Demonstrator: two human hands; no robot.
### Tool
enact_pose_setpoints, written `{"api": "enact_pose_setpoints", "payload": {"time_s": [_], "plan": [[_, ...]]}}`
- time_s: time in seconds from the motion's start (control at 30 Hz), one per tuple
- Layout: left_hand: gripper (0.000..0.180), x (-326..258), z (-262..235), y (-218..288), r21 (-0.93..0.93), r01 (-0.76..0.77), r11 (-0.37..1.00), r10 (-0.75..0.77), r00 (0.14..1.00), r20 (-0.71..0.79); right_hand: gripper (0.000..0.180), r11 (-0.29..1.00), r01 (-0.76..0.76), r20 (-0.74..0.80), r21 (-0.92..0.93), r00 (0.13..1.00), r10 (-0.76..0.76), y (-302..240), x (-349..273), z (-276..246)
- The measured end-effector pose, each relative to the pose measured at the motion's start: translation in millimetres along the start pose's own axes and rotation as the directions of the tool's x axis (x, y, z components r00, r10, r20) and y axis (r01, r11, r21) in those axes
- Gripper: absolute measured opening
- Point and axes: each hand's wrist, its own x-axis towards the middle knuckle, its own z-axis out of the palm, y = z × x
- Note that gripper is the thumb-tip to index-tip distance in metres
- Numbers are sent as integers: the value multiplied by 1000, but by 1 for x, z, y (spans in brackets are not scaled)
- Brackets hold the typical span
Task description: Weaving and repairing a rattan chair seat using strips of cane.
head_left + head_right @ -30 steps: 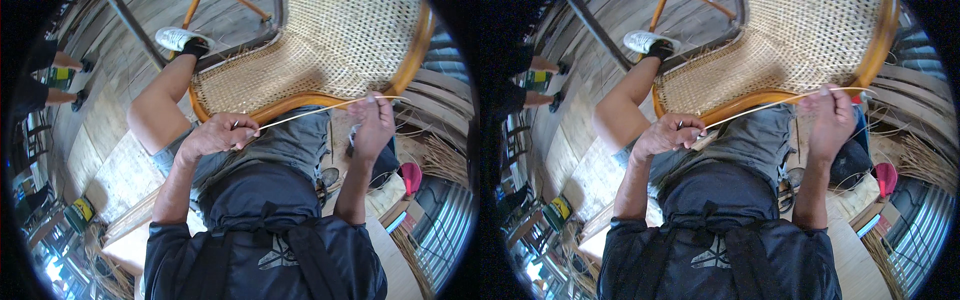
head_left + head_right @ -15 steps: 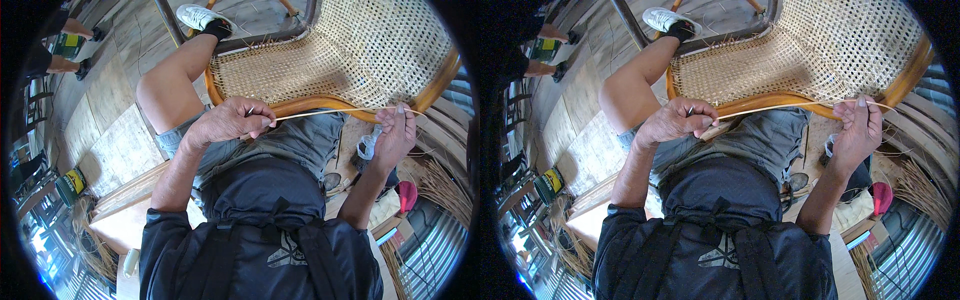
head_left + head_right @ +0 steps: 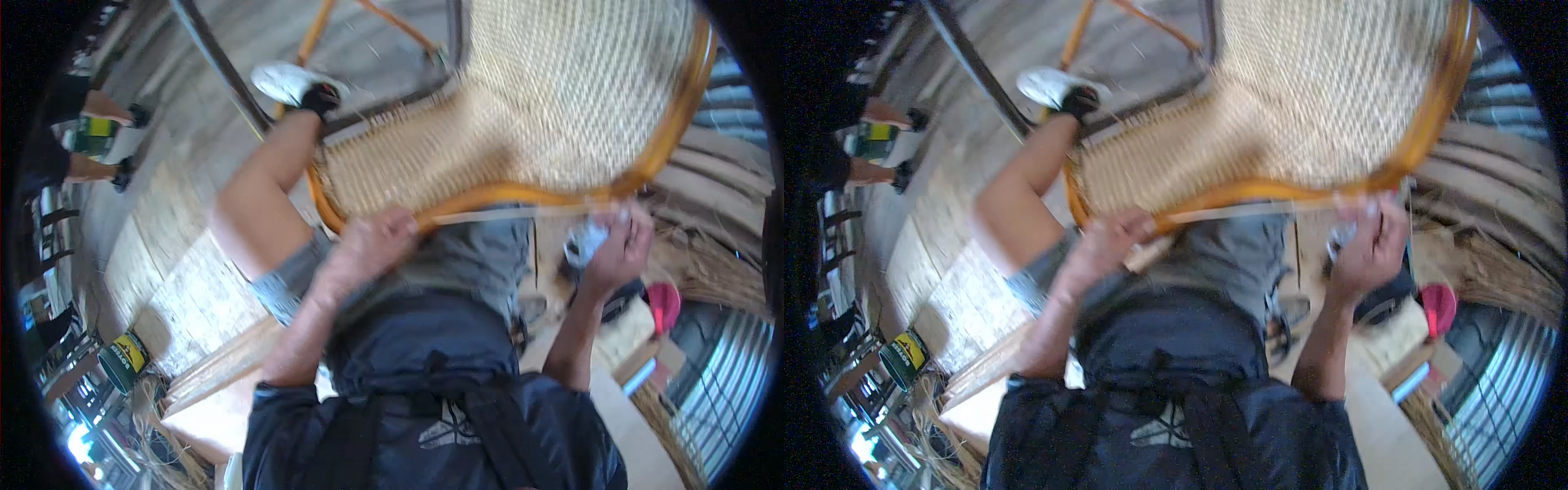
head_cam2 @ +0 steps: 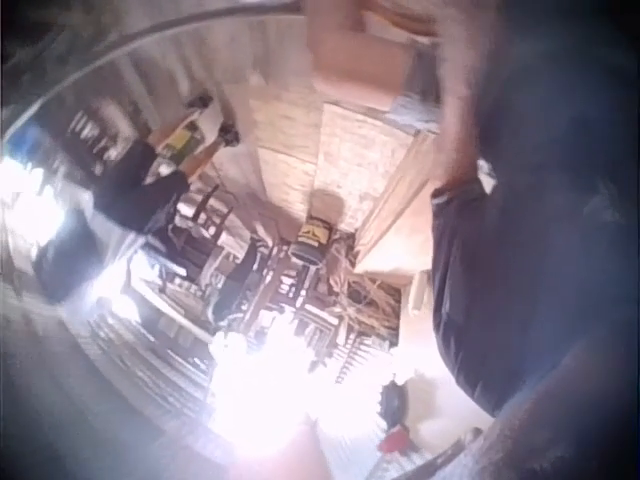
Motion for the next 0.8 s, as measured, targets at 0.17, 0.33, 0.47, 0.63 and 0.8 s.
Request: {"api": "enact_pose_setpoints", "payload": {"time_s": [0.17, 0.33, 0.47, 0.63, 0.8], "plan": [[24, 9, 87, -34, 407, -37, 913, 13, 998, 62, 27, 735, -588, 293, -339, 676, 676, 31, -17, -24], [19, 7, 80, 11, 166, -283, 945, 273, 959, 83, 8, 996, 93, 788, -8, 614, -51, -8, -56, 16], [18, 12, 47, 37, 241, -189, 952, 180, 982, 57, 13, 996, 60, 909, 58, 409, -78, -12, -63, 53], [21, 27, 15, 30, 121, 4, 993, 18, 984, -180, 16, 989, -137, 893, -51, 436, 107, -25, -67, 76], [22, 30, 23, 9, -148, 20, 989, -60, 961, -270, 14, 960, -276, 861, 36, 497, 110, -15, -88, 97]]}}
